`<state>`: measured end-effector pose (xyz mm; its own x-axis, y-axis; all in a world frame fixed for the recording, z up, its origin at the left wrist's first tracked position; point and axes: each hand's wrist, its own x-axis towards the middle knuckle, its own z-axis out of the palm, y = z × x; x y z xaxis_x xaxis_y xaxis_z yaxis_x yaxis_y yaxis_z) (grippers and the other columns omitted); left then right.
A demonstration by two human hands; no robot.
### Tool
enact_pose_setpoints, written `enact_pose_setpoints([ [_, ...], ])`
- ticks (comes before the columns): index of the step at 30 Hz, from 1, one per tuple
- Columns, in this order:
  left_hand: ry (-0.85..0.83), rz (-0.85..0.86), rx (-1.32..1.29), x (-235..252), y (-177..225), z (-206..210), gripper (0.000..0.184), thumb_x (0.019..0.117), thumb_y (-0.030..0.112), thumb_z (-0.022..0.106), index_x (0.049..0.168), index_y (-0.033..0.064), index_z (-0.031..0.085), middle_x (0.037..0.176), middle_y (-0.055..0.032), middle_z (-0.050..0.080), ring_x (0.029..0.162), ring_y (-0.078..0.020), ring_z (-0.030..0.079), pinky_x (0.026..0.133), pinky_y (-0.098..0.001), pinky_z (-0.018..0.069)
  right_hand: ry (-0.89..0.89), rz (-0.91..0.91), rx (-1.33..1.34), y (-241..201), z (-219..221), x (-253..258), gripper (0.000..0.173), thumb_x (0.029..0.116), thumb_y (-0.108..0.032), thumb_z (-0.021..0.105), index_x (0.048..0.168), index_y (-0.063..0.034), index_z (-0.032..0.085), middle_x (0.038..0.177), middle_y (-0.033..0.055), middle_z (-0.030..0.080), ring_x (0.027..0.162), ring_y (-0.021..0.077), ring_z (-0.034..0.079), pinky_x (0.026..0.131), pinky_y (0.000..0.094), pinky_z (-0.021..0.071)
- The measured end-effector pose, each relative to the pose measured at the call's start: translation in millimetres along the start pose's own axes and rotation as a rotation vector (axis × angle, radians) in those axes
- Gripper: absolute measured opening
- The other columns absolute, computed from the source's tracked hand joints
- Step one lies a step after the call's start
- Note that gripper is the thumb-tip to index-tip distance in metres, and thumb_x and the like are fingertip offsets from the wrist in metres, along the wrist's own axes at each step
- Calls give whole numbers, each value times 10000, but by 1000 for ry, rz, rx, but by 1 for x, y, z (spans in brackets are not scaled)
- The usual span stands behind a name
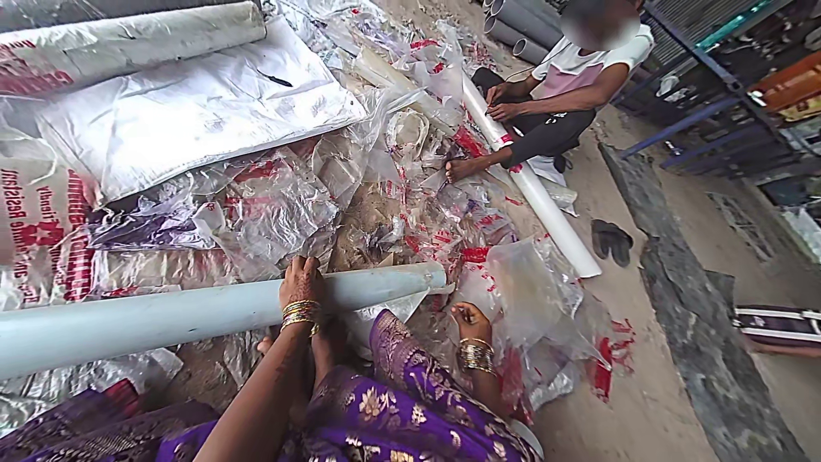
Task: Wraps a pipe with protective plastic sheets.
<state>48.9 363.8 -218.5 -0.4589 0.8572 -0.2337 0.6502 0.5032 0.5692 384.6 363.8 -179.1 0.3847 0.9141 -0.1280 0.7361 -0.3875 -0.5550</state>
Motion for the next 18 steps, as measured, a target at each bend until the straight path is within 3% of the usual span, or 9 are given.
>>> enact_pose_setpoints([
  [1, 2, 9, 1, 0, 0, 0, 284, 1009, 60, 488, 1204, 25, 691, 1315, -253, 623, 1243, -441, 606, 947, -582, 516, -8, -56, -31, -10, -1, 5, 264, 949, -126, 740, 1134, 61, 728, 993, 237, 709, 920, 329, 660, 907, 496, 503],
  [4, 12, 65, 2, -1, -2, 1, 275, 1014, 73, 489, 1176, 12, 704, 1285, -256, 645, 1223, -441, 622, 954, -580, 513, -55, 76, -15, -35, 14, 5, 413, 1053, -304, 604, 849, 39, 709, 740, 111, 663, 687, 195, 601, 733, 424, 483],
  [6, 40, 115, 1, -3, -4, 2, 274, 1021, 82, 485, 1155, 3, 711, 1259, -257, 666, 1190, -439, 646, 952, -577, 518, -268, 217, 0, -48, 31, -3, 605, 1098, -458, 440, 875, 39, 704, 690, 68, 634, 625, 157, 566, 703, 380, 478],
  [8, 44, 140, 8, -2, -6, 4, 280, 1028, 104, 478, 1156, 15, 712, 1256, -234, 676, 1186, -418, 655, 955, -561, 524, -375, 187, -75, -52, 57, -12, 664, 1083, -514, 435, 966, 78, 710, 809, 169, 688, 763, 273, 645, 816, 477, 507],
  [9, 40, 151, 5, -2, -6, 4, 282, 1027, 108, 480, 1156, 15, 713, 1252, -232, 679, 1182, -412, 659, 954, -560, 526, -384, 156, -110, -56, 67, -17, 664, 1058, -520, 499, 1053, 111, 707, 960, 259, 712, 940, 373, 678, 929, 554, 487],
  [10, 17, 158, 2, -1, -7, 3, 289, 1033, 115, 475, 1172, 15, 707, 1258, -232, 674, 1189, -407, 655, 964, -559, 522, -391, 155, -93, -59, 75, -21, 659, 1024, -503, 586, 1178, 132, 669, 1158, 321, 686, 1151, 430, 647, 1048, 584, 437],
  [12, -47, 162, -22, -1, -8, -1, 301, 1047, 129, 474, 1218, 6, 689, 1291, -245, 655, 1228, -415, 631, 1003, -559, 501, -372, 169, 90, -62, 86, -32, 613, 991, -325, 704, 1351, 146, 545, 1371, 318, 594, 1346, 366, 551, 1167, 478, 371],
  [14, -65, 168, -84, 1, -10, -5, 288, 1040, 137, 516, 1237, -3, 673, 1270, -249, 653, 1217, -410, 631, 1013, -552, 497, -340, 197, 373, -61, 90, -39, 554, 981, -128, 703, 1407, 138, 471, 1403, 282, 570, 1327, 254, 552, 1151, 361, 395],
  [18, 72, 258, -269, -9, -9, -7, 256, 955, 64, 636, 1166, -73, 683, 1117, -284, 680, 1083, -429, 668, 973, -535, 520, -252, 212, 593, -67, 95, -32, 410, 969, -65, 688, 1300, 133, 548, 1217, 245, 653, 1096, 201, 642, 998, 355, 504],
])
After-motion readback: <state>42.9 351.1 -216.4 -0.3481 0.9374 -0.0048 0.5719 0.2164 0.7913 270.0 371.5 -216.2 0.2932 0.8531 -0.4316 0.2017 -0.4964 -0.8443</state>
